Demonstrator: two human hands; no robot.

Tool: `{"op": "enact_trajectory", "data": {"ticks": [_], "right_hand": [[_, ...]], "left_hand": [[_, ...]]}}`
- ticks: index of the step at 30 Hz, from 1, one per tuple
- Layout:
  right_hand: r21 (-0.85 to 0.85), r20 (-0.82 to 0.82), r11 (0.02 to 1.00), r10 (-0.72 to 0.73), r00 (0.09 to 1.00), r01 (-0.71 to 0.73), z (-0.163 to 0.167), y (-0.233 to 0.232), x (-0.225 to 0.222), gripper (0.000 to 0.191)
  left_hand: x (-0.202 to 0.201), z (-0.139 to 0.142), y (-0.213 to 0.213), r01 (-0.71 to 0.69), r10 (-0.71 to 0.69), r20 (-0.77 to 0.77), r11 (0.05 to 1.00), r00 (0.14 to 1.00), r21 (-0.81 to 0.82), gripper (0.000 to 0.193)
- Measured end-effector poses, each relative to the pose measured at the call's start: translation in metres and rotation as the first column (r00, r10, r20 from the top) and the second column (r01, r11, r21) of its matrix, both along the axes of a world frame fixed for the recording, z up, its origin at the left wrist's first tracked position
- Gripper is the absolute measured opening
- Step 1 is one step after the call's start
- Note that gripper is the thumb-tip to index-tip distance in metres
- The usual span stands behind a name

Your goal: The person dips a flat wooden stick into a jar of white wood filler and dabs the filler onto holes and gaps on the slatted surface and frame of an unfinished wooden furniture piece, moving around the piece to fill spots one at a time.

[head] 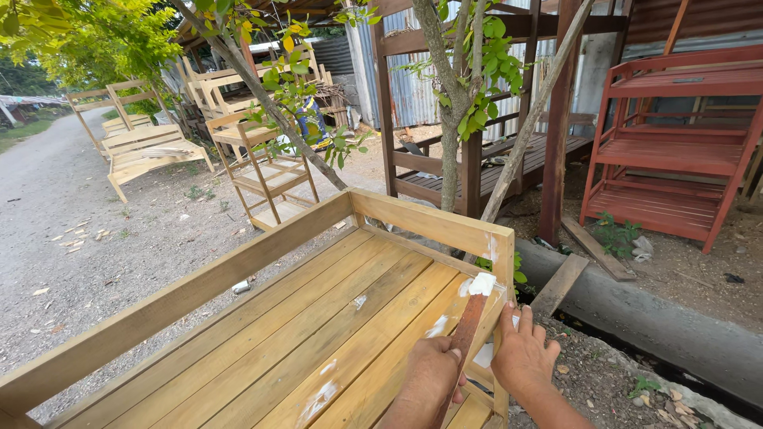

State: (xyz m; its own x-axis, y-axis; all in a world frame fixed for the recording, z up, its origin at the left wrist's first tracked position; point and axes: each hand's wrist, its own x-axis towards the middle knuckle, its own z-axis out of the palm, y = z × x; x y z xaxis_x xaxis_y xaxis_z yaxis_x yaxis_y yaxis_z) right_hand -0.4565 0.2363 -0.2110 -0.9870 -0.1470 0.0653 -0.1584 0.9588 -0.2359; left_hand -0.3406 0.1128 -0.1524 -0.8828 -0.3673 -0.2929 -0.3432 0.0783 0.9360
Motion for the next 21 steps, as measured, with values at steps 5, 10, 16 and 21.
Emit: {"op": "enact_trajectory", "data": {"ticks": [5, 10, 16, 21], "right_hand": [[0.085, 0.190, 0.996, 0.024, 0.981, -0.041, -0.002, 0.007, 0.005, 0.090], [-0.091, -0.067, 0.996, 0.008, 0.998, -0.014, 0.005, 0.009, 0.000, 0.092], [0.013, -0.126, 0.998, 0.062, 0.990, -0.060, 0.013, 0.003, -0.005, 0.093], [0.100, -0.058, 0.991, 0.090, 0.994, -0.084, 0.003, 0.007, 0.002, 0.092]], "left_hand": [[0.000, 0.005, 0.001, 0.020, -0.020, 0.007, 0.999, 1.000, -0.034, 0.029], [0.001, 0.007, 0.003, 0.000, 0.001, 0.027, 0.999, 1.000, -0.049, 0.028], [0.002, 0.008, 0.006, -0.023, 0.024, 0.012, 0.998, 1.000, -0.053, 0.029], [0.002, 0.007, 0.006, -0.033, 0.033, 0.003, 0.997, 0.999, -0.064, 0.030]]}}
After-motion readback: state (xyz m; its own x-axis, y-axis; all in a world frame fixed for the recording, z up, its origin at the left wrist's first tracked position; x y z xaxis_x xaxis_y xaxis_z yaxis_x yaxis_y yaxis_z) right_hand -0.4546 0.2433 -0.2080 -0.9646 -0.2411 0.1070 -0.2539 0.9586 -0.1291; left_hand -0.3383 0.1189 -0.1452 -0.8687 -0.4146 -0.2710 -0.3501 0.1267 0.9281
